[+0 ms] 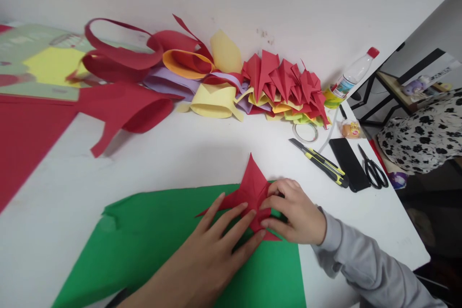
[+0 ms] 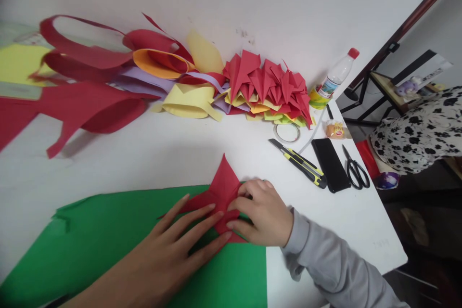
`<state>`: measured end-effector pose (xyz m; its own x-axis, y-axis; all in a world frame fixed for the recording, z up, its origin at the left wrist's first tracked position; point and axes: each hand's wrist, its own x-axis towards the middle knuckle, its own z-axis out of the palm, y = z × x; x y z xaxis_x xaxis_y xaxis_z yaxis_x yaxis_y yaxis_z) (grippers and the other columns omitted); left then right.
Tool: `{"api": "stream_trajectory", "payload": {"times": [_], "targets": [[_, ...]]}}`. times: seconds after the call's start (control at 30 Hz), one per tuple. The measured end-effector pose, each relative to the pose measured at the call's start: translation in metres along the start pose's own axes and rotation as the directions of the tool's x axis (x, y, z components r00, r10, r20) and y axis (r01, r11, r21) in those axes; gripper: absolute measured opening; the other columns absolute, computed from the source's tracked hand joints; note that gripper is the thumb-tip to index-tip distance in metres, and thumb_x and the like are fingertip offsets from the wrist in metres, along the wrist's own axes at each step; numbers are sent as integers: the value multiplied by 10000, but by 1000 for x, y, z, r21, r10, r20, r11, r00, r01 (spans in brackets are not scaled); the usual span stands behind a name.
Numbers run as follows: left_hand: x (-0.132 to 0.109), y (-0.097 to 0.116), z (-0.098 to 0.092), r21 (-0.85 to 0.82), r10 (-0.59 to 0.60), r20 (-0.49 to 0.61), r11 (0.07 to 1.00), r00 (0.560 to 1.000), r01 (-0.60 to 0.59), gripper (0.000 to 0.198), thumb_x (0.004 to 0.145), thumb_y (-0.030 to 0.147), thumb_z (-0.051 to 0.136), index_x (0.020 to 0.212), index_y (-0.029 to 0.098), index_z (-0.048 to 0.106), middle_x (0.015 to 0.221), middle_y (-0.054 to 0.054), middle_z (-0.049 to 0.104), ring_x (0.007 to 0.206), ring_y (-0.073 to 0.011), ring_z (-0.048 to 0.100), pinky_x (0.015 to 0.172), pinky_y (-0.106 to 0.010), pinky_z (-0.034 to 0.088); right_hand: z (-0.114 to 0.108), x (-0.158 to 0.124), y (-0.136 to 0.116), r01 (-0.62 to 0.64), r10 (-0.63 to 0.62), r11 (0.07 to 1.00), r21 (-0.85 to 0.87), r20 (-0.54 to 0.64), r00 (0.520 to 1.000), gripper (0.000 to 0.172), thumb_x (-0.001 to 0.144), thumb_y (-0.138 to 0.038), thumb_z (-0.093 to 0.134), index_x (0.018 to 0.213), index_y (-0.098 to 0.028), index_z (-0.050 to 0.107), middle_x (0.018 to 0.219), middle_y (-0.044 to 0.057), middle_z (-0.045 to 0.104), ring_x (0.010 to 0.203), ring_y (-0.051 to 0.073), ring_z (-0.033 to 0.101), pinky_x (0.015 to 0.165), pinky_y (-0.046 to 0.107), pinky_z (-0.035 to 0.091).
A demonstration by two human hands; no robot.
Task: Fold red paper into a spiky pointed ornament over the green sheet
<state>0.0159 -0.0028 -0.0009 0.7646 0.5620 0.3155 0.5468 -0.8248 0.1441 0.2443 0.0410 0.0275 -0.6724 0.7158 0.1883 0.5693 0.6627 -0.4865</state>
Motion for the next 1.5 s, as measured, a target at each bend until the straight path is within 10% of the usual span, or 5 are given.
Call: {"api": "stream_trajectory", "payload": {"times": [0.43,0.93,1.5], "targets": [[6,7,-13,2,42,-81,999,996,-42,273,863,471,582,1045,308,704,1091,-10,744,1115,-256,586,1148,-501,45,-1,1,2,-7,6,1000,23,15,1000,220,809,-323,718,981,-213,637,986,57,560,933,219,532,823,379,418],[7,6,-19,-85,15,-117,996,993,-25,243,924,410,531,1040,289,707,1160,-20,731,1106,-207,612,1000,-374,391,-3,0,6,49,-50,998,47,12,999,185,830,-267,676,993,-192,629,998,68,564,964,226,536,852,390,432],[13,-5,-38,-189,51,-11,981,999,-52,275,910,322,536,1159,299,647,1074,-39,699,1061,-262,565,931,-440,415,-8,-2,2,63,-66,997,32,74,995,65,835,-206,624,895,-197,649,1027,73,510,992,237,504,878,410,412]]}}
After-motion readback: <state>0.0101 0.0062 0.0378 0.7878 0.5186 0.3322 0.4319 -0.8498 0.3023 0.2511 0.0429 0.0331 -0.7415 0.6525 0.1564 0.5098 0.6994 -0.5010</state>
